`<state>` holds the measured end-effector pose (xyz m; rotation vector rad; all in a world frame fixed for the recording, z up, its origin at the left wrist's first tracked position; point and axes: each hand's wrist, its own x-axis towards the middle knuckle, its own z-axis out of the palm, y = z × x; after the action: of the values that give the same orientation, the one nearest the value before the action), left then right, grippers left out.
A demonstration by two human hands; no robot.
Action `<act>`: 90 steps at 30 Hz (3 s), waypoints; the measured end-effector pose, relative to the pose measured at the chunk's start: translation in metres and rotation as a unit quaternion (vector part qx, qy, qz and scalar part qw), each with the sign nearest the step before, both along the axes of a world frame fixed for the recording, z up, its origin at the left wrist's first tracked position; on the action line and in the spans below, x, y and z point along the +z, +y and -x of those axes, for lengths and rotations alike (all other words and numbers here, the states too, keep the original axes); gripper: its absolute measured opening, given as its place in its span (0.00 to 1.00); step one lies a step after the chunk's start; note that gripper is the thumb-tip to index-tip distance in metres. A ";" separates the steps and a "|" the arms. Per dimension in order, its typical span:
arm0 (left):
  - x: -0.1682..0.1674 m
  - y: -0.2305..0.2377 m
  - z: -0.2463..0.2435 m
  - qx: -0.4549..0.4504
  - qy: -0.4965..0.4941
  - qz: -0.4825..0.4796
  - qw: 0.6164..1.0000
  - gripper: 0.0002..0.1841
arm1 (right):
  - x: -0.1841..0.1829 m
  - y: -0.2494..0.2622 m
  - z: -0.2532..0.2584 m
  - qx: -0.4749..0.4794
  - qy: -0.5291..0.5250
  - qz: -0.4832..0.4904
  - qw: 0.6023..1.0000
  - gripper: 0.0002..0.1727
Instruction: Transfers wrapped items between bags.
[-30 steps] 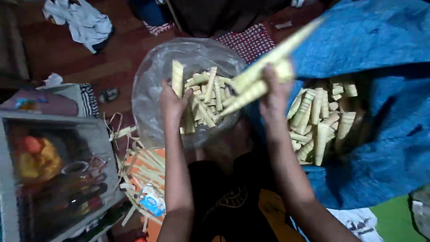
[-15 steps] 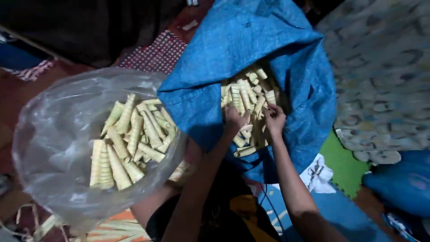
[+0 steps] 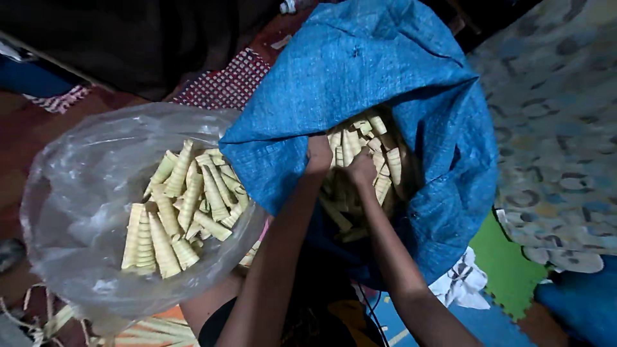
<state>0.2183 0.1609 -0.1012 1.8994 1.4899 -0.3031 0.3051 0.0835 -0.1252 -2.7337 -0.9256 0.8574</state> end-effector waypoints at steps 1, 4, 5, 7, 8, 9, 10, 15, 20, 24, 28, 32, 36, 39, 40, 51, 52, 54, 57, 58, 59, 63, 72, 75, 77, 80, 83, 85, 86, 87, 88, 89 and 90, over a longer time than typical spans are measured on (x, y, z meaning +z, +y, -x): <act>0.003 0.000 -0.003 -0.010 0.026 0.007 1.000 0.25 | 0.005 -0.004 -0.001 -0.008 0.013 0.004 1.000 0.55; 0.016 -0.001 -0.006 -0.038 0.071 0.026 0.996 0.26 | 0.005 -0.008 -0.008 -0.007 0.053 0.004 0.999 0.53; 0.019 -0.002 -0.004 -0.018 0.056 0.033 0.998 0.29 | 0.003 -0.006 -0.009 -0.006 0.058 -0.003 0.998 0.53; 0.025 -0.007 0.003 0.033 0.002 0.051 0.998 0.30 | 0.000 -0.002 -0.007 -0.016 0.067 -0.031 0.997 0.50; 0.027 -0.008 0.009 0.046 -0.021 0.072 0.996 0.29 | -0.001 -0.001 -0.006 -0.025 0.078 -0.039 0.996 0.49; 0.027 -0.009 0.014 0.047 -0.033 0.100 0.993 0.31 | -0.002 -0.004 -0.006 -0.032 0.092 -0.044 0.994 0.48; 0.024 -0.008 0.019 0.040 -0.035 0.126 0.991 0.34 | -0.004 -0.012 -0.006 -0.041 0.109 -0.056 0.992 0.48; 0.011 -0.010 0.013 0.021 -0.015 0.145 0.989 0.31 | 0.001 -0.078 0.003 -0.157 0.253 -0.189 0.936 0.43; 0.008 -0.020 0.019 0.138 -0.071 0.128 0.980 0.31 | 0.022 -0.146 0.013 -0.226 0.294 -0.363 0.855 0.39; -0.002 -0.054 0.046 0.192 -0.258 0.231 0.918 0.45 | 0.046 -0.172 0.006 -0.238 0.363 -0.464 0.772 0.25; 0.052 -0.112 0.107 0.191 -0.443 0.390 0.784 0.32 | 0.075 -0.167 0.002 -0.217 0.348 -0.580 0.704 0.17; 0.085 -0.176 0.222 0.339 -0.493 0.225 0.769 0.26 | 0.114 -0.137 0.046 -0.209 0.294 -0.676 0.642 0.21; 0.093 -0.174 0.325 0.507 -0.402 0.011 0.762 0.29 | 0.118 -0.101 0.156 -0.113 0.308 -0.677 0.659 0.33; 0.065 -0.161 0.394 0.531 -0.288 -0.064 0.795 0.37 | 0.075 -0.086 0.240 0.000 0.410 -0.575 0.708 0.46; 0.055 -0.159 0.409 0.515 -0.242 -0.076 0.819 0.42 | 0.060 -0.083 0.256 0.059 0.428 -0.505 0.747 0.55; 0.029 -0.132 0.180 0.147 -0.421 -0.096 0.890 0.23 | -0.002 -0.118 0.026 -0.086 0.121 -0.351 0.925 0.31; 0.025 -0.133 0.147 0.097 -0.438 -0.037 0.893 0.21 | -0.009 -0.123 0.004 -0.096 0.101 -0.323 0.936 0.32; 0.004 -0.134 0.093 0.010 -0.430 0.024 0.903 0.20 | -0.018 -0.129 -0.032 -0.097 0.075 -0.292 0.949 0.32; -0.048 -0.130 0.043 -0.030 -0.341 -0.013 0.939 0.27 | -0.034 -0.130 -0.066 -0.108 0.072 -0.275 0.953 0.34; -0.061 -0.128 0.034 -0.009 -0.298 -0.025 0.954 0.32 | -0.037 -0.128 -0.071 -0.128 0.074 -0.273 0.951 0.35; -0.067 -0.125 0.029 0.022 -0.261 -0.031 0.965 0.37 | -0.039 -0.126 -0.071 -0.155 0.066 -0.270 0.948 0.37; -0.076 -0.127 0.021 0.144 -0.235 -0.084 0.958 0.42 | -0.034 -0.117 -0.068 -0.195 0.067 -0.227 0.952 0.51; -0.082 -0.095 -0.019 0.137 -0.244 0.053 0.959 0.47 | -0.046 -0.138 -0.084 -0.063 0.123 -0.084 0.987 0.71; -0.077 -0.079 -0.027 0.159 -0.214 0.193 0.944 0.42 | -0.063 -0.139 -0.082 -0.064 0.123 -0.133 0.981 0.66; -0.083 -0.078 -0.022 0.142 -0.197 0.219 0.945 0.41 | -0.070 -0.139 -0.083 -0.043 0.116 -0.180 0.976 0.62; -0.117 -0.097 -0.005 0.111 -0.242 0.199 0.943 0.47 | -0.080 -0.152 -0.082 -0.089 0.146 -0.234 0.957 0.61; -0.191 -0.136 0.008 0.095 -0.365 0.065 0.924 0.55 | -0.077 -0.147 -0.077 -0.100 0.150 -0.243 0.953 0.58; -0.168 -0.137 0.015 0.083 -0.386 0.115 0.911 0.51 | -0.076 -0.146 -0.079 -0.112 0.169 -0.224 0.953 0.56; -0.166 -0.139 0.019 0.079 -0.404 0.116 0.904 0.49 | -0.073 -0.142 -0.079 -0.115 0.181 -0.217 0.952 0.52; -0.174 -0.143 0.024 0.076 -0.427 0.101 0.895 0.47 | -0.068 -0.136 -0.079 -0.107 0.189 -0.213 0.953 0.49; -0.177 -0.148 0.031 0.085 -0.461 0.084 0.879 0.45 | -0.063 -0.130 -0.078 -0.091 0.187 -0.207 0.956 0.46; -0.165 -0.148 0.038 0.102 -0.489 0.078 0.863 0.42 | -0.059 -0.125 -0.077 -0.067 0.181 -0.192 0.962 0.45; -0.144 -0.147 0.047 0.126 -0.520 0.079 0.841 0.39 | -0.057 -0.120 -0.074 -0.042 0.171 -0.168 0.970 0.47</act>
<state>0.1711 0.0134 -0.2455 1.3043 0.8717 0.6343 0.3790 -0.0367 -0.1822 -2.2316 -0.7938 1.0094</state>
